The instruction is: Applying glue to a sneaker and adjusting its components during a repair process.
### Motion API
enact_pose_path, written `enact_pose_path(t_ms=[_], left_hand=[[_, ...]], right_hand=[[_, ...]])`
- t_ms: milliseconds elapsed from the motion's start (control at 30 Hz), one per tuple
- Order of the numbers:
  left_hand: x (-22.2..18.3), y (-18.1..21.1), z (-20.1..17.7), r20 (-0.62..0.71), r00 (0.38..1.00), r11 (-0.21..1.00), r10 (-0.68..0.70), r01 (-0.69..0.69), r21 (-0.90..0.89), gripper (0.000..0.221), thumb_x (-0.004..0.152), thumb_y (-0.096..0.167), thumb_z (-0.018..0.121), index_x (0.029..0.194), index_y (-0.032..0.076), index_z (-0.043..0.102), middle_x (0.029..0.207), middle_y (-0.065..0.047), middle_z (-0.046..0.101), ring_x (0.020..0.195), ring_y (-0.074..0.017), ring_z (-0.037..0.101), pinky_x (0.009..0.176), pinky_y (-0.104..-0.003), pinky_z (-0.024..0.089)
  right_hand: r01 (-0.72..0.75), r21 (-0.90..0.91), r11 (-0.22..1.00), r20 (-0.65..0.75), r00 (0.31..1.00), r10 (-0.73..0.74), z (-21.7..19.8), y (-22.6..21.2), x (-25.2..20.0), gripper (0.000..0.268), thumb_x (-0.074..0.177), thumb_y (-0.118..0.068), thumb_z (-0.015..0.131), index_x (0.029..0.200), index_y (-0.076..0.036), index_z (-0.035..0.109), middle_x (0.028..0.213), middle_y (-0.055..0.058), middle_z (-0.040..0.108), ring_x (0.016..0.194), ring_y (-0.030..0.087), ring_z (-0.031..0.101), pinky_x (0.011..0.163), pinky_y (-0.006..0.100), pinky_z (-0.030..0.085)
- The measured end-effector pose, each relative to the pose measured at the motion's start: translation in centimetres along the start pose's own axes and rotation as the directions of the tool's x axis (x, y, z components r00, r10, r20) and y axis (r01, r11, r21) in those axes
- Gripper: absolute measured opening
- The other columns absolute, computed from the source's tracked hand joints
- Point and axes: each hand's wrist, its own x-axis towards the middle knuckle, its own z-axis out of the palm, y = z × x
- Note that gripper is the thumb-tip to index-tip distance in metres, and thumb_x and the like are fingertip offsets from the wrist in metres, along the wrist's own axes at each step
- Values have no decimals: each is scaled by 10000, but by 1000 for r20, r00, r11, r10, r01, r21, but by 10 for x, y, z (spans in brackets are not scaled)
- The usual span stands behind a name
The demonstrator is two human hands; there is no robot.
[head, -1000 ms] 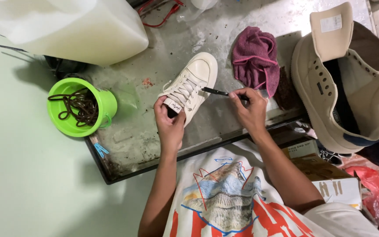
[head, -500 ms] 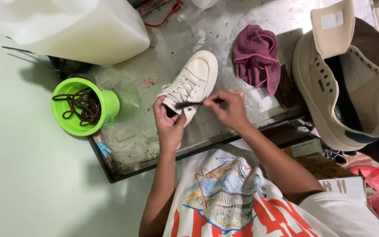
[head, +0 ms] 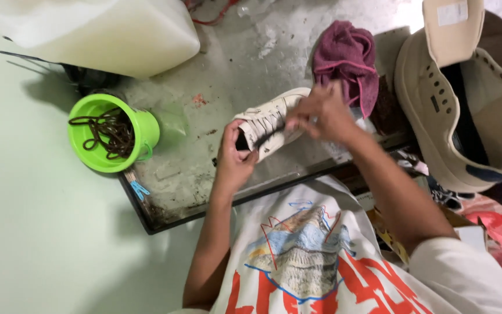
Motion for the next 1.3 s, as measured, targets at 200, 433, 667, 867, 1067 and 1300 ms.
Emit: enact_pose_path(t_ms=[200, 433, 667, 867, 1067, 1300], left_hand=[[11, 1, -9, 56, 998, 998, -40, 36, 57, 821, 830, -182, 625, 1545, 132, 369, 1607, -233, 470, 1139, -546, 643, 868, -480, 680], [9, 7, -14, 46, 998, 995, -30, 26, 91, 764, 860, -126, 686, 1527, 104, 394, 1563, -253, 519, 1144, -555, 663, 896, -516, 653], [17, 1, -16, 77, 996, 992, -35, 25, 124, 761, 868, -136, 649, 1538, 112, 387, 1609, -261, 485, 1169, -539, 640, 912, -526, 647], [11, 2, -17, 81, 996, 992, -35, 25, 125, 746, 885, -118, 642, 1543, 127, 390, 1610, -259, 493, 1126, -549, 620, 896, -493, 659], [11, 6, -16, 89, 995, 993, -41, 31, 111, 755, 886, -119, 639, 1548, 126, 372, 1614, -272, 476, 1136, -576, 614, 916, -526, 652], [12, -6, -19, 77, 996, 991, -50, 40, 129, 753, 877, -112, 633, 1544, 133, 385, 1613, -247, 489, 1123, -562, 619, 927, -522, 647]], right_hand=[[-11, 88, 996, 152, 988, -3, 13, 21, -2, 134, 965, -448, 842, 943, -320, 808, 808, -70, 698, 835, 208, 617, 926, 432, 309], [15, 253, 967, 141, 989, -53, 13, 41, 17, 127, 973, -438, 851, 923, -324, 825, 821, -88, 728, 810, 216, 639, 880, 408, 348], [-12, 120, 993, 216, 976, -15, 21, 46, 15, 200, 949, -468, 858, 937, -277, 804, 840, -47, 727, 829, 253, 627, 930, 458, 350], [-25, 159, 987, 196, 981, -7, 18, 59, 13, 165, 957, -449, 861, 954, -288, 824, 859, -48, 758, 800, 266, 651, 866, 406, 428], [-93, -8, 996, 260, 961, 92, 17, 58, 8, 172, 959, -449, 836, 982, -280, 809, 791, -37, 705, 833, 257, 623, 915, 446, 369], [-212, -24, 977, 204, 956, 213, 17, 48, -9, 250, 911, -472, 877, 992, -254, 784, 731, -3, 698, 805, 275, 650, 908, 453, 404]])
